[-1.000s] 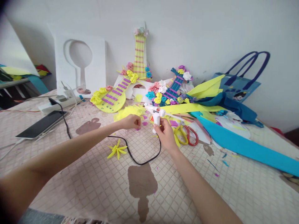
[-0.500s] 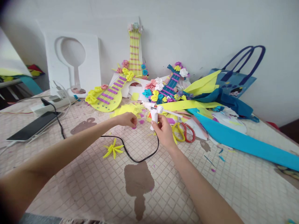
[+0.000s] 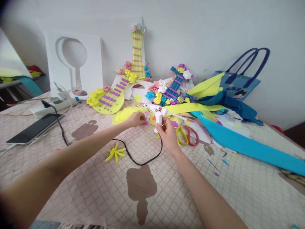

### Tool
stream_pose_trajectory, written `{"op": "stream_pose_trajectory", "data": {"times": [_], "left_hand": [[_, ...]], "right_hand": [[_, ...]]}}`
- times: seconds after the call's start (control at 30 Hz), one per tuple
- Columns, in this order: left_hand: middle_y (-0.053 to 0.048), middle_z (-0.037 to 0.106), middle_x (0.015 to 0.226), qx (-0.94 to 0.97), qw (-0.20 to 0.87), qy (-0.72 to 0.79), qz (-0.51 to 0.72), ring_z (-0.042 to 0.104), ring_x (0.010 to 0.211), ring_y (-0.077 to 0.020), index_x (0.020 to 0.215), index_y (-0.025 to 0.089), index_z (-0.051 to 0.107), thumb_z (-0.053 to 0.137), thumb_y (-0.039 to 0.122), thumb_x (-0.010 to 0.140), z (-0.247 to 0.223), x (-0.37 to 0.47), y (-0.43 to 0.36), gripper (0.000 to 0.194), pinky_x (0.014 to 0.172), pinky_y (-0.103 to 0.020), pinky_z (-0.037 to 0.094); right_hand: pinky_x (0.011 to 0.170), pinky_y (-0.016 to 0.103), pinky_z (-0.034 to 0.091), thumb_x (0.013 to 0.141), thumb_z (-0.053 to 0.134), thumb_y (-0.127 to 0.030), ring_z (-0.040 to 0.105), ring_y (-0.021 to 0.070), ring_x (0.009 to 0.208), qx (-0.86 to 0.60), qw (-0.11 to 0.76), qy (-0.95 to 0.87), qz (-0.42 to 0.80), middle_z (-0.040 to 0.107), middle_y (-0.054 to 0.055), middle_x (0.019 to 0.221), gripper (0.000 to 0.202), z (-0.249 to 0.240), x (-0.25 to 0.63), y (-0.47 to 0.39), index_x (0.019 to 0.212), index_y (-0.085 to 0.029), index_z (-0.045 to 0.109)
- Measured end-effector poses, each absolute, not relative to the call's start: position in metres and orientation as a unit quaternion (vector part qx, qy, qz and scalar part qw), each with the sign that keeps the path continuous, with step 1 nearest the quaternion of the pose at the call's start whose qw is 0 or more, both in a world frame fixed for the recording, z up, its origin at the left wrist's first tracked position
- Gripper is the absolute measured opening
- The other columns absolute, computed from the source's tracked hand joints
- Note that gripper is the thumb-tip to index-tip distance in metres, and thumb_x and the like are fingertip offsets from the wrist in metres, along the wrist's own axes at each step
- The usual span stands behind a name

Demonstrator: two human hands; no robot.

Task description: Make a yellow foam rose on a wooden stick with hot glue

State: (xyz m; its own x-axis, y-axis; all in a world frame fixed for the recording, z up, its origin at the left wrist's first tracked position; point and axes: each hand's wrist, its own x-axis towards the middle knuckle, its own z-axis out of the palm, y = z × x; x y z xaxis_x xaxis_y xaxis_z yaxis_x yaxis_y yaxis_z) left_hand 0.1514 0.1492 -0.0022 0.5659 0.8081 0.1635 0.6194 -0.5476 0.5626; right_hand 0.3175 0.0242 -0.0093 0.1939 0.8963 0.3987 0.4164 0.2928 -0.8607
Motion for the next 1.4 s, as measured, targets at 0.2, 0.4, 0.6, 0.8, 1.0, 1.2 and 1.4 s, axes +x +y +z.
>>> {"op": "stream_pose_trajectory", "data": {"times": [0.2,0.4,0.6,0.8,1.0,1.2,1.4], "left_hand": [[-0.011,0.064,0.094,0.848,0.161,0.431,0.262,0.06,0.078,-0.0181,0.098,0.01,0.059,0.061,0.022,0.076,0.004,0.131,0.156,0.025,0.07,-0.029,0.048],[-0.007,0.058,0.094,0.895,0.11,0.366,0.231,0.054,0.094,-0.0244,0.083,0.017,0.062,0.074,0.026,0.064,-0.007,0.111,0.138,0.024,0.085,-0.037,0.043],[-0.011,0.057,0.098,0.872,0.087,0.406,0.258,0.051,0.101,-0.0268,0.079,0.014,0.06,0.061,0.019,0.077,-0.007,0.124,0.146,0.005,0.088,-0.041,0.04],[-0.005,0.064,0.088,0.852,0.147,0.42,0.277,0.059,0.079,-0.0159,0.086,0.014,0.06,0.065,0.028,0.076,0.013,0.098,0.152,0.018,0.071,-0.027,0.047],[-0.004,0.067,0.08,0.831,0.176,0.448,0.28,0.059,0.069,-0.0133,0.083,0.015,0.062,0.057,0.028,0.078,0.029,0.029,0.117,0.015,0.061,-0.023,0.044],[-0.002,0.064,0.067,0.821,0.248,0.44,0.267,0.054,0.059,-0.0101,0.075,0.014,0.062,0.056,0.035,0.079,0.03,-0.005,0.089,0.022,0.056,-0.021,0.041],[0.001,0.061,0.065,0.859,0.27,0.397,0.175,0.05,0.056,-0.0081,0.078,0.015,0.063,0.056,0.034,0.081,0.036,-0.007,0.066,0.02,0.053,-0.019,0.036]], "right_hand": [[0.068,0.032,0.05,0.08,0.058,-0.044,0.059,0.0175,0.076,-0.561,0.539,-0.589,0.22,0.064,0.006,0.097,0.036,-0.011,0.317,0.024,0.108,-0.022,0.053],[0.068,0.031,0.05,0.081,0.058,-0.042,0.057,0.0157,0.073,-0.555,0.536,-0.595,0.223,0.063,0.004,0.096,0.033,-0.014,0.313,0.025,0.107,-0.023,0.053],[0.066,0.032,0.049,0.081,0.056,-0.043,0.058,0.0179,0.077,-0.571,0.507,-0.606,0.222,0.063,0.005,0.095,0.034,-0.016,0.308,0.021,0.108,-0.022,0.052],[0.057,0.028,0.044,0.082,0.054,-0.038,0.053,0.0139,0.064,-0.579,0.451,-0.65,0.196,0.063,0.004,0.092,0.029,-0.01,0.301,0.013,0.105,-0.021,0.052],[0.053,0.026,0.037,0.083,0.052,-0.033,0.047,0.0124,0.055,-0.585,0.365,-0.709,0.148,0.061,0.001,0.076,0.022,-0.01,0.293,0.007,0.1,-0.02,0.053],[0.052,0.027,0.036,0.083,0.05,-0.033,0.05,0.0142,0.057,-0.59,0.292,-0.743,0.119,0.061,0.002,0.076,0.028,-0.012,0.288,0.006,0.106,-0.019,0.052],[0.056,0.029,0.04,0.084,0.05,-0.039,0.051,0.0151,0.058,-0.596,0.255,-0.753,0.115,0.062,0.004,0.079,0.031,-0.002,0.29,0.003,0.106,-0.019,0.055]]}}
